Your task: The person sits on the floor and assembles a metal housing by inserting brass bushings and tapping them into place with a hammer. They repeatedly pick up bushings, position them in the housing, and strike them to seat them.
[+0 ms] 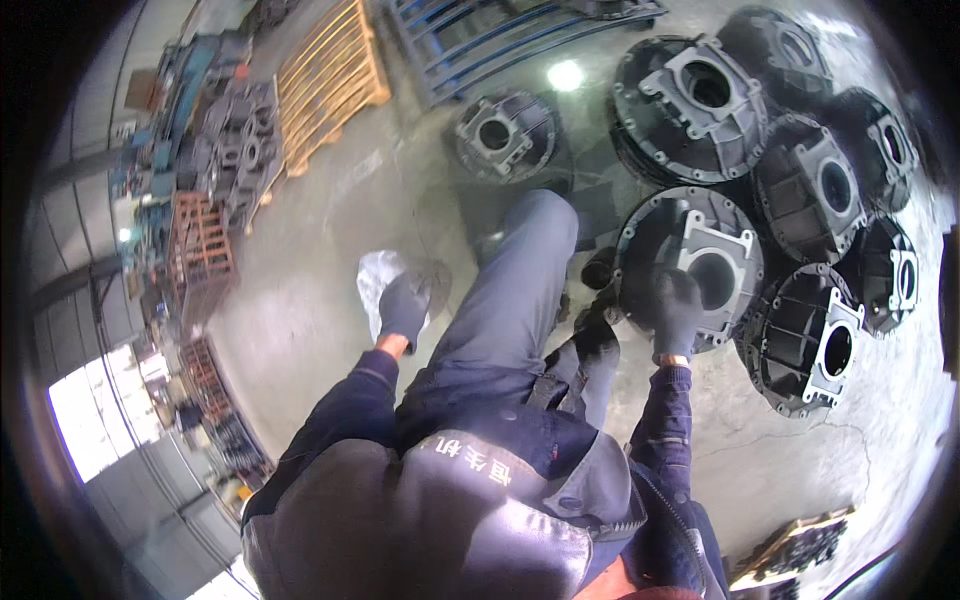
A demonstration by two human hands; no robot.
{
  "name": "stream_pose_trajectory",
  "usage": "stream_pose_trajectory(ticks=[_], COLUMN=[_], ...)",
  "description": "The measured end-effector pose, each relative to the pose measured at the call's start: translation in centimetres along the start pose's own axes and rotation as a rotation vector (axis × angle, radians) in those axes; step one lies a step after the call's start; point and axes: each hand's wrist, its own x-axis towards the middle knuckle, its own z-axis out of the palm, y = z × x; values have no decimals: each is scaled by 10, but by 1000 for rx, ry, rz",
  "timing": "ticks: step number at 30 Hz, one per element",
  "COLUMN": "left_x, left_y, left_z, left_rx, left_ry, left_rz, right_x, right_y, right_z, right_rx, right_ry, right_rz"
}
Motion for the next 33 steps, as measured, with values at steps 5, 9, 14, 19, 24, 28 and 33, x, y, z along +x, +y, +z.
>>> stream_pose_trajectory(ticks=[5, 9, 14, 19, 24, 28, 33], left_x=[12, 22, 35, 84, 207, 266, 308], left_y=[27, 41, 34, -11, -66, -107, -153], left_z=[-40, -69, -55, 29, 175, 261, 282], left_rx=[-114, -342, -193, -385, -422, -500, -465], left_ry=[240, 297, 223, 19, -168, -436, -512], left_rz=[87, 116, 124, 171, 447, 253, 211], right_x=[-43, -52, -31, 18, 102, 189, 269], right_y=[-3, 4, 23, 30, 54, 105, 164], right_z=[23, 70, 175, 317, 492, 630, 753], right_rx=[163, 6, 122, 113, 198, 74, 133], right_ry=[-164, -271, -446, -455, -405, -458, -275], right_rz=[-12, 10, 213, 103, 443, 240, 485])
